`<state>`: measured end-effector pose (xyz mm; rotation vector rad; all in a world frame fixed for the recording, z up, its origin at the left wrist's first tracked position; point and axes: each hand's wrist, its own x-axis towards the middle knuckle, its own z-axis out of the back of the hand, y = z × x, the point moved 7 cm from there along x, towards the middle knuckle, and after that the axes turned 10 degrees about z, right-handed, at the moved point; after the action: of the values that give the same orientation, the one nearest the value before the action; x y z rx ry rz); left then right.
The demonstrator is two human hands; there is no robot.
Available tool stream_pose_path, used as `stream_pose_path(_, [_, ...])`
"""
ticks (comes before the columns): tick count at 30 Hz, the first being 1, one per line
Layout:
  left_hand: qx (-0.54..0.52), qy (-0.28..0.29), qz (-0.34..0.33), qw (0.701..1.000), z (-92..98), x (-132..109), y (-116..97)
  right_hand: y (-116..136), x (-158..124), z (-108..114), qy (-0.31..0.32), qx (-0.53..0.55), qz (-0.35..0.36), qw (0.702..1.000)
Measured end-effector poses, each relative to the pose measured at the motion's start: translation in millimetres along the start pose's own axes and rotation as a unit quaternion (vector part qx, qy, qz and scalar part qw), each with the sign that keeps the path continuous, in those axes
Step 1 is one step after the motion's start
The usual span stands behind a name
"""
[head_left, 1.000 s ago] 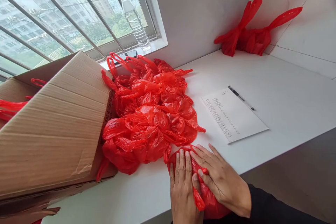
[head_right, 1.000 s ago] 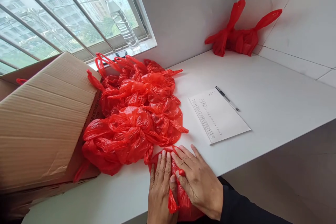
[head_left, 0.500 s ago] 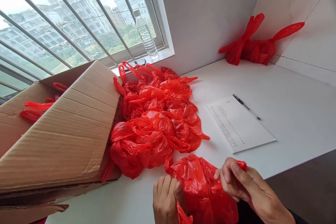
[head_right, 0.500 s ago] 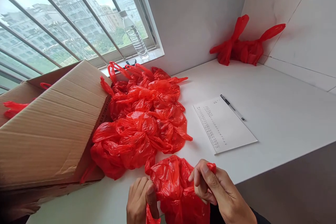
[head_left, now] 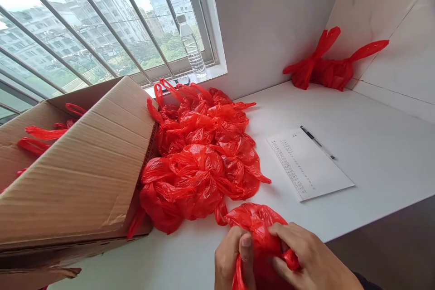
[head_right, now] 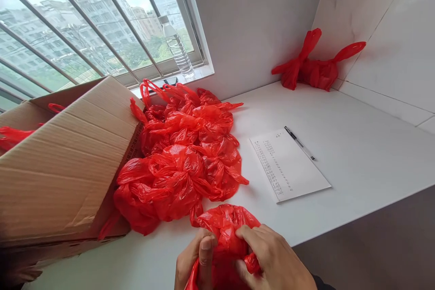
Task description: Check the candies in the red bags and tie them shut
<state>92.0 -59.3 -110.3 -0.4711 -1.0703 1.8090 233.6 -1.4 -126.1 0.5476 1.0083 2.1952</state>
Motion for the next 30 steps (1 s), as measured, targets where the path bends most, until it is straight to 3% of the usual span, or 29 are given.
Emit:
stream_pose_path(3, [-0.058,-0.073,0.044,0.995,13.7,-3.1,-3.8,-3.4,1.1,9.6,-0.029,0.044,-0.035,0.998])
stream_pose_path(7, [-0.081,-0.174,0.029,0.981,27.9,-11.1,2.0,-6.7,5.9,29.2,-0.053,0.189,-0.071,0.978])
stream_pose_path(12, [-0.056,-0.187,0.091,0.977,27.0,-10.6,40.5,7.1,27.5,73.0,-0.149,0.248,-0.068,0.955])
stream_pose_path(17, [-0.033,-0.199,0.066,0.977,22.4,-11.5,59.8,31.8,73.7,105.7,-0.260,0.245,0.008,0.934])
stream_pose_path(20, [-0.027,-0.209,0.074,0.975,19.8,-12.2,64.4,25.2,111.7,93.6,-0.250,0.212,0.057,0.943])
stream_pose_path(22, [-0.019,-0.220,0.080,0.972,19.4,-12.6,66.5,11.9,132.4,75.4,-0.218,0.103,0.068,0.968])
stream_pose_path(24, [-0.013,-0.233,0.075,0.969,20.2,-13.0,67.6,-2.9,142.9,59.3,-0.213,-0.007,0.062,0.975])
stream_pose_path(27, [-0.017,-0.247,0.055,0.967,20.7,-13.3,67.1,-9.0,141.9,47.4,-0.256,-0.094,0.082,0.958])
stream_pose_path(30, [-0.017,-0.253,0.044,0.966,19.5,-12.8,64.1,2.7,141.6,39.1,-0.271,-0.174,0.141,0.936])
